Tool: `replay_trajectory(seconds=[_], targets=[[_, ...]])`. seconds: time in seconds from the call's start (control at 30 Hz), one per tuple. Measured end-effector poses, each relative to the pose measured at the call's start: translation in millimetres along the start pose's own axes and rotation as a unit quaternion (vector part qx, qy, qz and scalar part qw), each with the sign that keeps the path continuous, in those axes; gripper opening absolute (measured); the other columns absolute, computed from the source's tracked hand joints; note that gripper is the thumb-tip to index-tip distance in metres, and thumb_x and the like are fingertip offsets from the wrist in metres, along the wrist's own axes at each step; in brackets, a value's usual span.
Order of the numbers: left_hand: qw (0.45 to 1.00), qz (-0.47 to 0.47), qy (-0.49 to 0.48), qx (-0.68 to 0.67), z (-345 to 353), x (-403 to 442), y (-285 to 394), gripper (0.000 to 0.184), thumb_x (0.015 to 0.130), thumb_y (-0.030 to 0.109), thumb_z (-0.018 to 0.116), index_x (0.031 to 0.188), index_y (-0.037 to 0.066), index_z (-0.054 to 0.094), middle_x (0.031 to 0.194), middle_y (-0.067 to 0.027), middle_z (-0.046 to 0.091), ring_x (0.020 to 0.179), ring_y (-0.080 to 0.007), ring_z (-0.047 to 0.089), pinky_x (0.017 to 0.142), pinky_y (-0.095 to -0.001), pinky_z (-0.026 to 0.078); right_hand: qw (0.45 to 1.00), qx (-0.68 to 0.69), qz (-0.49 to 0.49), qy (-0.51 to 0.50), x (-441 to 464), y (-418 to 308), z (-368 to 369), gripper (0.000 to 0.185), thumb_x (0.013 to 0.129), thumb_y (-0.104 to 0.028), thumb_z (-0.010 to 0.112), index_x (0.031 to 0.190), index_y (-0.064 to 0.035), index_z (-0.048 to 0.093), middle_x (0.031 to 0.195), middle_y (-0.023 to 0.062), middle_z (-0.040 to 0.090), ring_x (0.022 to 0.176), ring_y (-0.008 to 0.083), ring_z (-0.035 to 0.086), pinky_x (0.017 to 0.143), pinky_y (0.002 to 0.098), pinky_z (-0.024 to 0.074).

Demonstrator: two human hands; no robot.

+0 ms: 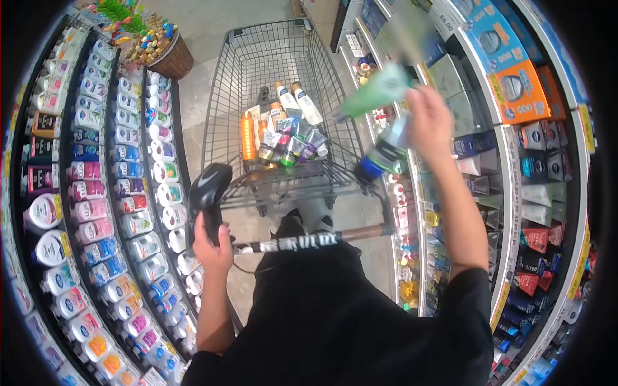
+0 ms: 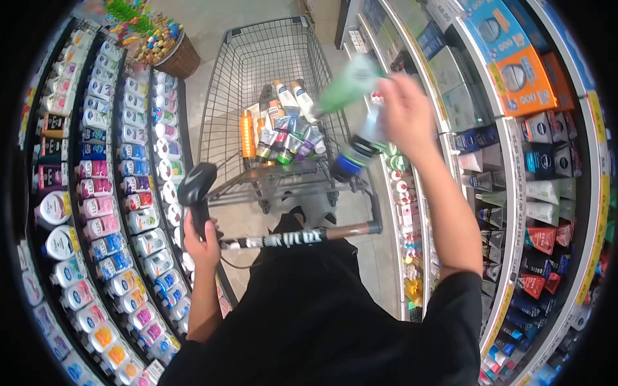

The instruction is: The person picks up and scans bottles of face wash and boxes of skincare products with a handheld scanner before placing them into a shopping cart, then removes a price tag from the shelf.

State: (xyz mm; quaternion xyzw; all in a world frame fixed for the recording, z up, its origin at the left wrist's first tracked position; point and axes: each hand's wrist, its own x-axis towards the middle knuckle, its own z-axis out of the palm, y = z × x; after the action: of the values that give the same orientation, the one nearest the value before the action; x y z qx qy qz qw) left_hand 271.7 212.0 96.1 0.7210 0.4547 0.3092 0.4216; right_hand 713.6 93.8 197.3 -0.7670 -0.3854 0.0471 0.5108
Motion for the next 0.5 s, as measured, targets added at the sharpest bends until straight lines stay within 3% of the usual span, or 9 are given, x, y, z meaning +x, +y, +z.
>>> replay_trajectory(seconds=[0.03,0.07,0.1,0.13,0.17,0.3,0.5], targets=[[0.999,-0.032,0.011,-0.008,-6,3,-2,0.054,0.096,0.013,0.057,0.142,-0.006,0.036,0.094,-0.0145,0.067,0.081,-0.018,0.068,0.072,-0.0297,0.056,0.996,-0.069,-0.059,-0.027,18,9,39,0.024,0.099,-0.029,0.058,0.105,-0.0062,0.065,0.067,0.009,0.061,0.058,0.0183,0.06,0.057,0.0325,0.0483],[0.999,-0.035,0.006,-0.012,-9,5,-8,0.054,0.096,0.013,0.057,0.142,-0.006,0.036,0.094,-0.0145,0.067,0.081,-0.018,0.068,0.072,-0.0297,0.056,0.992,-0.083,-0.045,-0.089,33,19,76,0.026,0.098,-0.033,0.058,0.105,-0.008,0.065,0.068,0.0171,0.061,0.062,0.0308,0.064,0.06,0.0395,0.0499],[0.997,-0.059,0.016,-0.038,-12,8,-14,0.054,0.096,0.012,0.057,0.142,-0.006,0.035,0.093,-0.0143,0.067,0.08,-0.0178,0.068,0.07,-0.0295,0.056,0.988,-0.079,-0.033,-0.129,43,33,118,0.026,0.099,-0.034,0.056,0.102,-0.009,0.063,0.073,0.0195,0.064,0.069,0.0397,0.064,0.063,0.0461,0.0508],[0.994,-0.082,0.027,-0.065,-11,11,-20,0.054,0.096,0.012,0.057,0.142,-0.006,0.035,0.092,-0.0141,0.067,0.079,-0.0176,0.068,0.069,-0.0294,0.056,0.979,-0.103,-0.031,-0.173,51,51,157,0.026,0.099,-0.034,0.054,0.1,-0.0092,0.062,0.074,0.0199,0.064,0.071,0.0415,0.064,0.064,0.0488,0.0502],[0.998,-0.044,0.018,-0.035,-11,15,-22,0.054,0.095,0.009,0.056,0.142,-0.006,0.034,0.088,-0.0142,0.068,0.072,-0.0168,0.067,0.063,-0.0287,0.056,0.968,-0.127,-0.029,-0.216,56,69,193,0.027,0.099,-0.035,0.052,0.097,-0.0093,0.06,0.076,0.0203,0.065,0.073,0.0433,0.063,0.066,0.0515,0.0496],[0.991,-0.124,-0.027,-0.035,-15,21,-7,0.054,0.098,0.012,0.052,0.143,-0.007,0.03,0.089,-0.0132,0.063,0.072,-0.0161,0.06,0.07,-0.0287,0.051,0.933,-0.168,-0.007,-0.319,47,150,304,0.028,0.099,-0.034,0.05,0.094,-0.0078,0.058,0.078,0.0209,0.065,0.077,0.0431,0.063,0.071,0.0532,0.049],[0.997,-0.071,-0.025,-0.014,-21,32,-31,0.055,0.087,0.007,0.058,0.132,-0.015,0.037,0.082,-0.0146,0.068,0.068,-0.0191,0.067,0.065,-0.0303,0.054,0.908,-0.147,0.088,-0.382,29,229,377,0.03,0.1,-0.035,0.049,0.104,-0.0095,0.063,0.09,0.0199,0.069,0.088,0.0405,0.065,0.078,0.0518,0.0503]])
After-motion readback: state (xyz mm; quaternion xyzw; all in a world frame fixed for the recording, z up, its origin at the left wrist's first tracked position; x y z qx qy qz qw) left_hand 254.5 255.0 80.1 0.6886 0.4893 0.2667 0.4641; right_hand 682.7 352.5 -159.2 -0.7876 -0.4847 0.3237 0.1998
